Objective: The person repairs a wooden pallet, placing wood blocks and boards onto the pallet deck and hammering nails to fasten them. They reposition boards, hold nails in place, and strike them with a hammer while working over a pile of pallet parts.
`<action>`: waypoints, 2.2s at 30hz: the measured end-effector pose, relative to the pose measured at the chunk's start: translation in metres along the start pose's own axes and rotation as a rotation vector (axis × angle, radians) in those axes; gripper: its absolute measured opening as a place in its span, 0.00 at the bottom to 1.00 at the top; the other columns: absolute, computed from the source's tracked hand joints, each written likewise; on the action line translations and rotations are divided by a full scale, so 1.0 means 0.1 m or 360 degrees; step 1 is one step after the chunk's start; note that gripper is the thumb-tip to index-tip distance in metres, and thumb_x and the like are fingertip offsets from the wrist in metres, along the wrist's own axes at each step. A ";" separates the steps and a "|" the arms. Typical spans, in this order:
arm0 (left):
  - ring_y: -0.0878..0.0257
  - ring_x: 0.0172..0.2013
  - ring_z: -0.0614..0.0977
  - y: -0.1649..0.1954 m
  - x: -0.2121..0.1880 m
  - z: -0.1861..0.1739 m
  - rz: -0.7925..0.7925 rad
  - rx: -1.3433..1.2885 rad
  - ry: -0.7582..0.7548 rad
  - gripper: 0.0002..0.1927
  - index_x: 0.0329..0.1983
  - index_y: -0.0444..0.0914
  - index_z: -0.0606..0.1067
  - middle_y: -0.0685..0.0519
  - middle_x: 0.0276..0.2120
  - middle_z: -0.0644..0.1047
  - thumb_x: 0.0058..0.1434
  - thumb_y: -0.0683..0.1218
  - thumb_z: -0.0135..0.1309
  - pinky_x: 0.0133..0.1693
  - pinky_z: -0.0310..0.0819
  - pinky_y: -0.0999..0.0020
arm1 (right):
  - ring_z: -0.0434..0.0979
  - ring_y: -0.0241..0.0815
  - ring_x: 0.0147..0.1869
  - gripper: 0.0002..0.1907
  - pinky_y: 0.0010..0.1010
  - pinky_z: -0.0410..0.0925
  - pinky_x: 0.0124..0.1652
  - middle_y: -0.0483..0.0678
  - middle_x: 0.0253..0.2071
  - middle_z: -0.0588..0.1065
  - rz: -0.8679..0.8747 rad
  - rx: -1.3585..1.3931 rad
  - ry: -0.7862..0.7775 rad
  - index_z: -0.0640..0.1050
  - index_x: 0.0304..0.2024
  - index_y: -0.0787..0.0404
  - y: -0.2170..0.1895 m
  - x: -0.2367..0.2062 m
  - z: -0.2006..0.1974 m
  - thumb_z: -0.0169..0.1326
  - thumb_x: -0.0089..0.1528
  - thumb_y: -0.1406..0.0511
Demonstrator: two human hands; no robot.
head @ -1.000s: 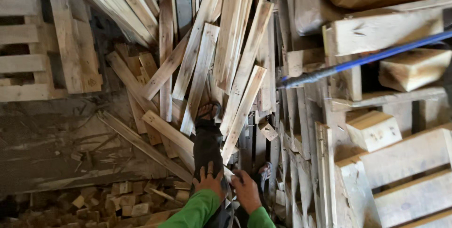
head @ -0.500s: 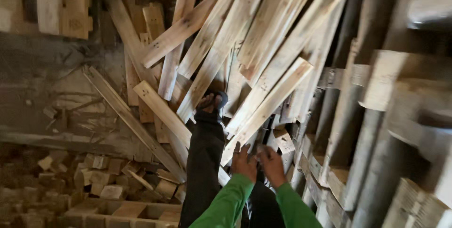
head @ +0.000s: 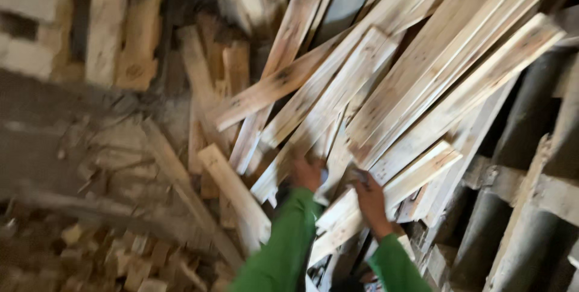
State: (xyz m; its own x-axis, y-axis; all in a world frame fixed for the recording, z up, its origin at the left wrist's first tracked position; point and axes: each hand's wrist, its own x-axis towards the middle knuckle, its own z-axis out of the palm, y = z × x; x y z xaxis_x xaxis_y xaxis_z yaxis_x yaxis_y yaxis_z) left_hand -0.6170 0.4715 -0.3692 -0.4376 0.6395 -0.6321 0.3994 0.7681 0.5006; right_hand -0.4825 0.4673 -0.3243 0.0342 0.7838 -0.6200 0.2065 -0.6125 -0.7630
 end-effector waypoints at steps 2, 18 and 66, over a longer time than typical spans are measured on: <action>0.32 0.69 0.60 0.10 0.52 -0.25 0.0625 0.0284 0.0378 0.46 0.73 0.36 0.59 0.27 0.71 0.54 0.54 0.46 0.67 0.66 0.60 0.44 | 0.82 0.37 0.44 0.17 0.28 0.74 0.43 0.45 0.43 0.80 0.0166 0.0040 -0.0039 0.76 0.55 0.62 -0.09 0.12 0.15 0.53 0.65 0.62; 0.40 0.54 0.75 -0.48 1.41 -0.20 0.0463 0.0731 -0.0067 0.32 0.52 0.38 0.79 0.38 0.52 0.75 0.58 0.67 0.61 0.54 0.65 0.36 | 0.80 0.41 0.46 0.18 0.31 0.72 0.47 0.51 0.43 0.82 0.0321 -0.0256 0.0008 0.79 0.55 0.64 0.85 0.14 0.19 0.54 0.66 0.62; 0.63 0.47 0.81 -0.41 1.42 -1.07 0.0709 -0.1158 -0.0242 0.25 0.58 0.34 0.78 0.50 0.48 0.81 0.64 0.54 0.61 0.51 0.77 0.66 | 0.30 0.75 0.82 0.44 0.84 0.21 0.61 0.74 0.80 0.41 -0.1017 -0.1729 0.0132 0.58 0.79 0.45 0.44 1.26 0.23 0.42 0.65 0.35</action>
State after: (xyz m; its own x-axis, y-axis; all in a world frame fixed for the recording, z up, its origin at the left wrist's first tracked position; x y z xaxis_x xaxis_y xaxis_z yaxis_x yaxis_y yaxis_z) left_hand -0.7816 0.5342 -0.4168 -0.2297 0.9144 -0.3332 -0.1296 0.3106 0.9417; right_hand -0.4919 0.5370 -0.4401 -0.3149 0.9366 -0.1537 0.9025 0.2453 -0.3541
